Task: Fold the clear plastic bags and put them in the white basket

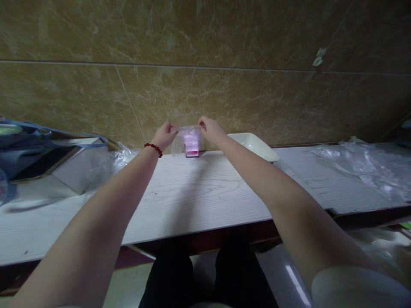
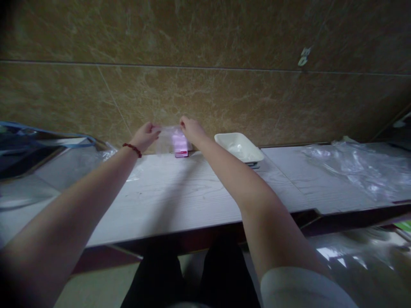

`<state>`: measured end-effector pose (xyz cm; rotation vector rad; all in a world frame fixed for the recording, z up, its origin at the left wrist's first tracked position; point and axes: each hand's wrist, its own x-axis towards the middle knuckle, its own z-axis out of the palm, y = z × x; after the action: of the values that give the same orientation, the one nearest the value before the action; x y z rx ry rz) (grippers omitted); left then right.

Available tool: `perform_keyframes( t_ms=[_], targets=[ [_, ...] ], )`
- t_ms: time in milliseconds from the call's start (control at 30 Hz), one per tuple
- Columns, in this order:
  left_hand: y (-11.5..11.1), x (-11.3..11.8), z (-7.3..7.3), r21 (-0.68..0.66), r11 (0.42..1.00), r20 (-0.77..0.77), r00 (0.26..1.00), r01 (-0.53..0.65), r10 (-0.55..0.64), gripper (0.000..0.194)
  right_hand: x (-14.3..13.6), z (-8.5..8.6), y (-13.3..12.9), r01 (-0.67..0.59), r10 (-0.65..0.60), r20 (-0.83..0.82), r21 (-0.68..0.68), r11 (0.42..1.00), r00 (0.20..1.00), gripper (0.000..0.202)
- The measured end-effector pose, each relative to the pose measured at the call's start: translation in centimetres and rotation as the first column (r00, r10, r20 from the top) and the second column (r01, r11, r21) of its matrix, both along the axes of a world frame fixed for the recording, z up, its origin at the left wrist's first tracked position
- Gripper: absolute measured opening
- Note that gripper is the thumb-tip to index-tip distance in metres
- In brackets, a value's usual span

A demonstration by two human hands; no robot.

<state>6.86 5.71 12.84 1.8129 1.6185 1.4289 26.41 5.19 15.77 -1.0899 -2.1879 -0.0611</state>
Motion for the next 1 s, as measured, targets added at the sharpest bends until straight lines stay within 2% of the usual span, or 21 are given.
perform_keyframes(
  t_ms=[67,133,267,333,400,500,600,700,867,933,1000],
  targets=[
    [-0.7,-0.3,-1.3,0.037,0.999,-0.086,0.996,0.023,-0.020,0.020,0.4,-1.4,-1.1,-0.028,0.028,0.033,0.005,1.000,0.999,0.018],
    [-1.8,-0.6,-3.1,0.023,0.996,-0.157,0.984,0.088,-0.083,0.024,0.8,-3.6,-2.4,-0.064,0.065,0.081,-0.011,0.998,0.995,0.019],
    [-4.2,-1.2,-8.0,-0.077,0.976,-0.316,0.924,0.203,-0.217,0.027,1.3,-8.8,-4.9,-0.086,0.111,0.202,-0.125,0.988,0.973,0.019],
    [-5.3,-1.5,-10.5,-0.097,0.976,-0.445,0.869,0.193,-0.216,0.025,1.4,-11.3,-6.2,-0.077,0.124,0.258,-0.183,0.980,0.958,0.021],
    [-6.5,-1.6,-12.6,-0.121,0.962,-0.553,0.789,0.243,-0.269,0.021,1.5,-13.3,-7.4,-0.053,0.122,0.315,-0.218,0.974,0.941,0.025],
    [-8.3,-1.6,-14.6,-0.180,0.925,-0.644,0.670,0.335,-0.368,0.015,1.7,-15.4,-9.3,-0.022,0.123,0.381,-0.258,0.966,0.916,0.031],
    [-10.1,-1.5,-15.2,-0.188,0.912,-0.700,0.601,0.364,-0.385,0.015,2.1,-16.4,-11.0,-0.011,0.119,0.420,-0.250,0.968,0.900,0.033],
    [-11.4,-1.6,-15.2,-0.172,0.922,-0.752,0.558,0.348,-0.351,0.015,2.5,-16.6,-12.5,-0.009,0.110,0.458,-0.216,0.976,0.882,0.034],
    [-12.8,-2.0,-14.6,-0.164,0.934,-0.777,0.541,0.318,-0.321,0.018,2.7,-16.4,-14.0,0.028,0.072,0.491,-0.193,0.981,0.868,0.034],
    [-13.3,-2.3,-14.0,-0.180,0.928,-0.764,0.547,0.327,-0.341,0.018,2.7,-16.2,-14.5,0.018,0.087,0.478,-0.211,0.977,0.874,0.033],
    [-13.8,-2.8,-13.3,-0.215,0.908,-0.729,0.559,0.360,-0.394,0.020,2.8,-15.9,-14.9,-0.042,0.147,0.446,-0.237,0.971,0.883,0.032]
  ],
)
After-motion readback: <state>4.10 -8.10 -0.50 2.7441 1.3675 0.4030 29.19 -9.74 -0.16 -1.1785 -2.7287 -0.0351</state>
